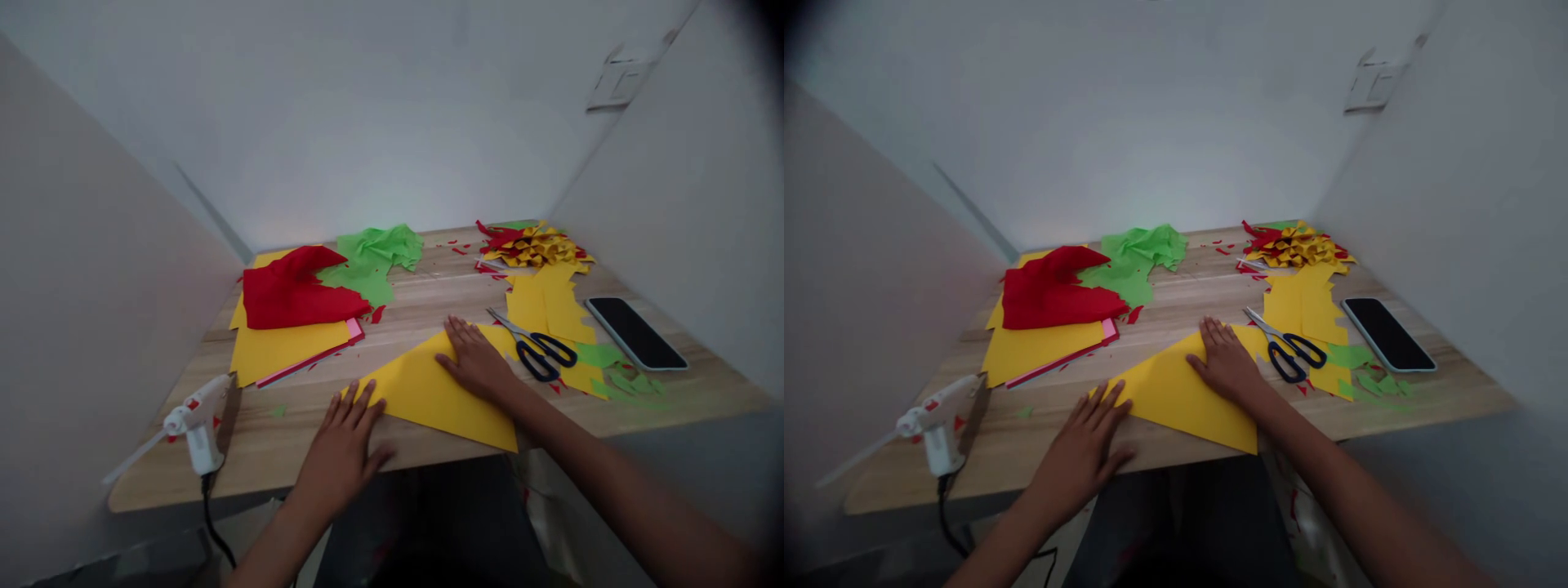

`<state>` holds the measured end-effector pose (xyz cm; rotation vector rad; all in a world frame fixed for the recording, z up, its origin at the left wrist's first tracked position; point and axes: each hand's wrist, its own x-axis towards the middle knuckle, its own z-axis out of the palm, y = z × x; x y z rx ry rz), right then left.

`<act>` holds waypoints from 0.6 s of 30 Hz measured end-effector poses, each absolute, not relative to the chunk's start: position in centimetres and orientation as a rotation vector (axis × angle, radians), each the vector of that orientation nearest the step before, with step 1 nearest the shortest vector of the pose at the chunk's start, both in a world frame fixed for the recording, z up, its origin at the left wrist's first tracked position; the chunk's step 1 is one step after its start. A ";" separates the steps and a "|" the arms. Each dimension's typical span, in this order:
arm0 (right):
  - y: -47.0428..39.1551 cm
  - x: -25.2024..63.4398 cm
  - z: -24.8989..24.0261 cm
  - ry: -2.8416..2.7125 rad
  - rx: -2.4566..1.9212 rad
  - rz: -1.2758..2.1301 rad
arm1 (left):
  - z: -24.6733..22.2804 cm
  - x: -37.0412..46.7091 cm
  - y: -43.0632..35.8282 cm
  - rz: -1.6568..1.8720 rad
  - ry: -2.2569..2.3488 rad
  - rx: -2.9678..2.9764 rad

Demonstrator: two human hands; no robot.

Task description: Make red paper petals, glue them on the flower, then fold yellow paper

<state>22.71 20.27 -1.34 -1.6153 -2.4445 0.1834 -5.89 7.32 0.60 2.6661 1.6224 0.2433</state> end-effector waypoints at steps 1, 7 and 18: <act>20.3 22.7 -1.3 -2.447 -1.611 0.179 | 0.4 -7.0 6.7 0.237 1.697 2.662; 20.3 22.8 -1.7 -2.429 -1.609 0.164 | 1.5 -7.8 5.0 0.159 2.076 2.546; 20.2 22.7 -1.6 -2.434 -1.609 0.168 | 1.0 2.6 11.3 0.064 1.658 2.531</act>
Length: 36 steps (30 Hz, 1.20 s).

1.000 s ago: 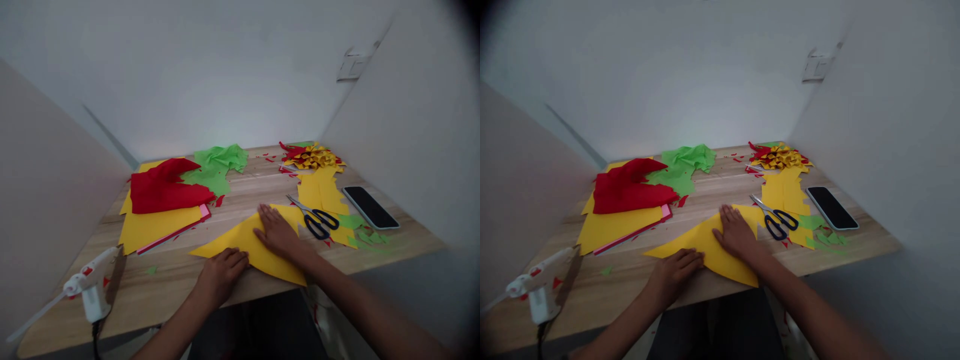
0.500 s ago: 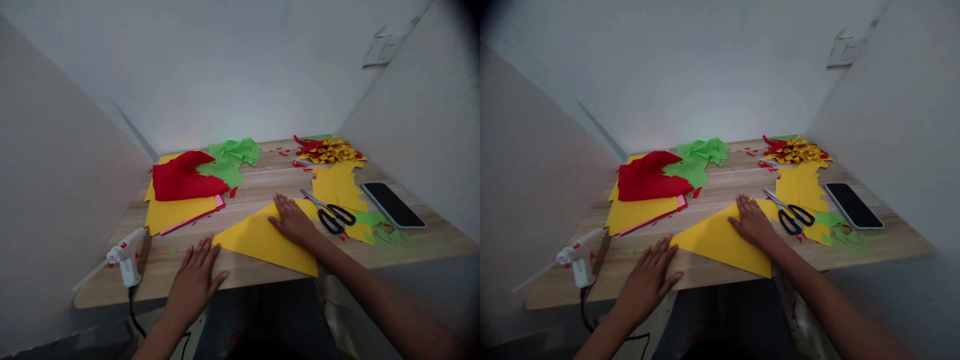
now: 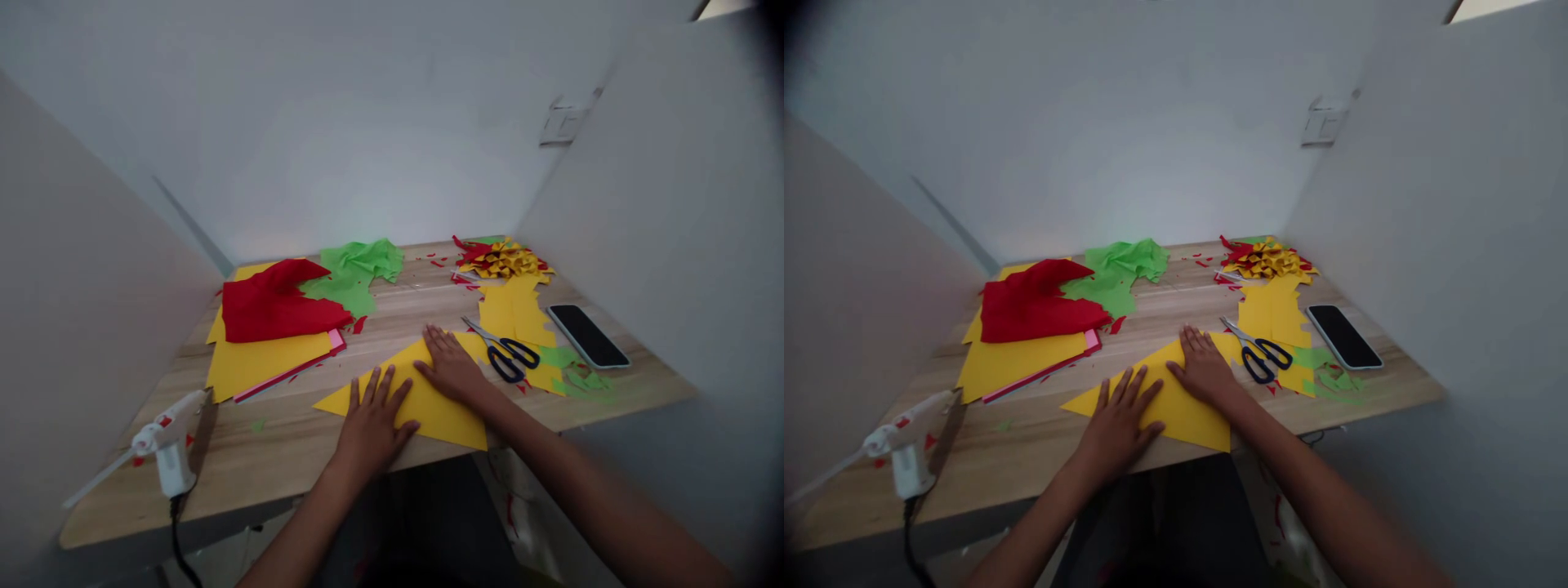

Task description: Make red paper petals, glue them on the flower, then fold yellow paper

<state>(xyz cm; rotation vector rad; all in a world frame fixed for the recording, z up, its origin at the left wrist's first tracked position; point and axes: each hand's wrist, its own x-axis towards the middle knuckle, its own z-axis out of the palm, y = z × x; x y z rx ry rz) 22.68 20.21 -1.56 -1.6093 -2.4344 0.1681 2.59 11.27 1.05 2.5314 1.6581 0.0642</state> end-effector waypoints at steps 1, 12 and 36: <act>20.2 22.7 -1.6 -2.421 -1.631 0.164 | 0.8 1.6 11.2 0.087 1.691 2.533; 19.6 21.8 -1.5 -2.270 -1.836 0.073 | 1.4 -3.4 6.3 0.209 2.090 2.497; 14.9 28.3 8.1 -1.731 -1.528 1.086 | 11.2 -0.9 14.5 0.973 1.739 1.820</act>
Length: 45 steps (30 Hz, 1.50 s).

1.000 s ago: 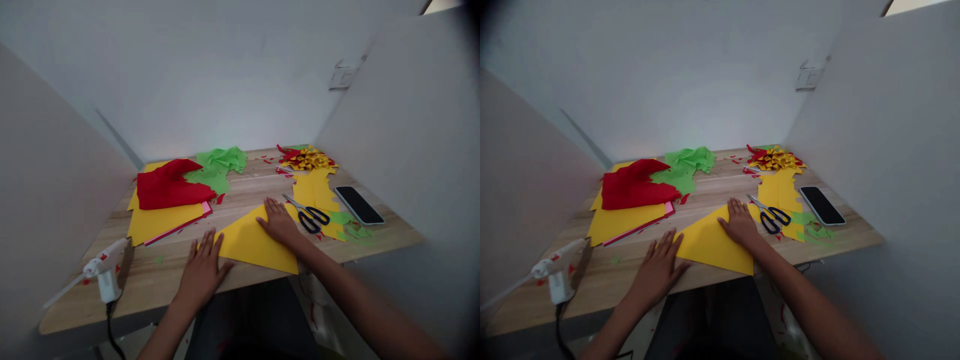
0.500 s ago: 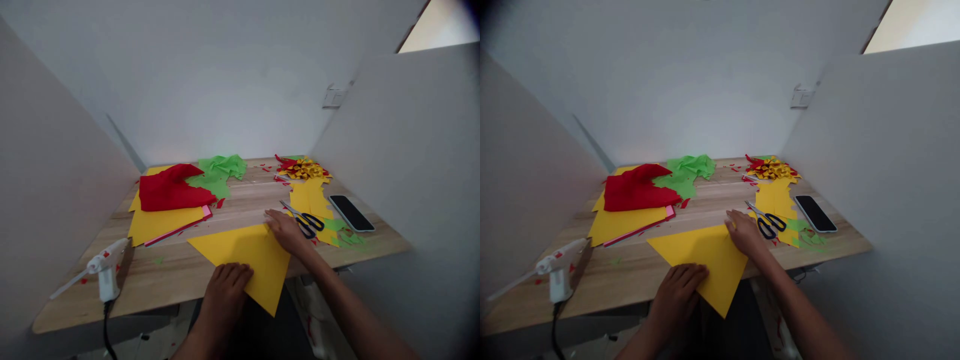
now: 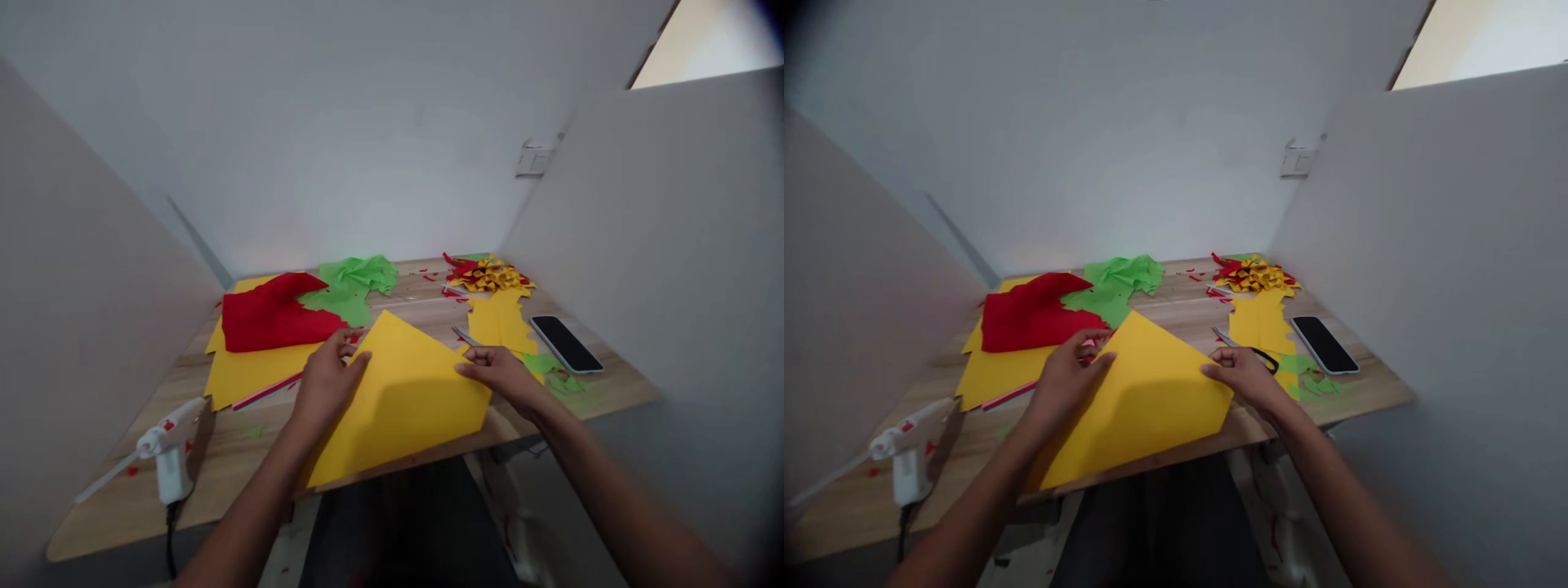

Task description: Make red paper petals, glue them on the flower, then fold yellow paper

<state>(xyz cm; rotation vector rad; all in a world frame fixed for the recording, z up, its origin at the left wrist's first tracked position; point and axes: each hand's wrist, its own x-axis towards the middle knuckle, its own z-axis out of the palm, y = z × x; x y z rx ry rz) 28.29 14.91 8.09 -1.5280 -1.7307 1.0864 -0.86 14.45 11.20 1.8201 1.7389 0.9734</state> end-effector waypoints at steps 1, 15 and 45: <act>15.5 28.0 7.0 -1.792 -1.590 1.030 | 10.0 -0.8 14.7 0.875 1.801 1.969; 11.5 24.6 1.6 -2.148 -1.218 0.308 | 0.7 -0.5 10.1 0.764 1.800 2.519; 9.9 27.9 0.2 -2.667 -0.876 0.173 | -0.3 2.5 9.6 0.461 1.198 2.706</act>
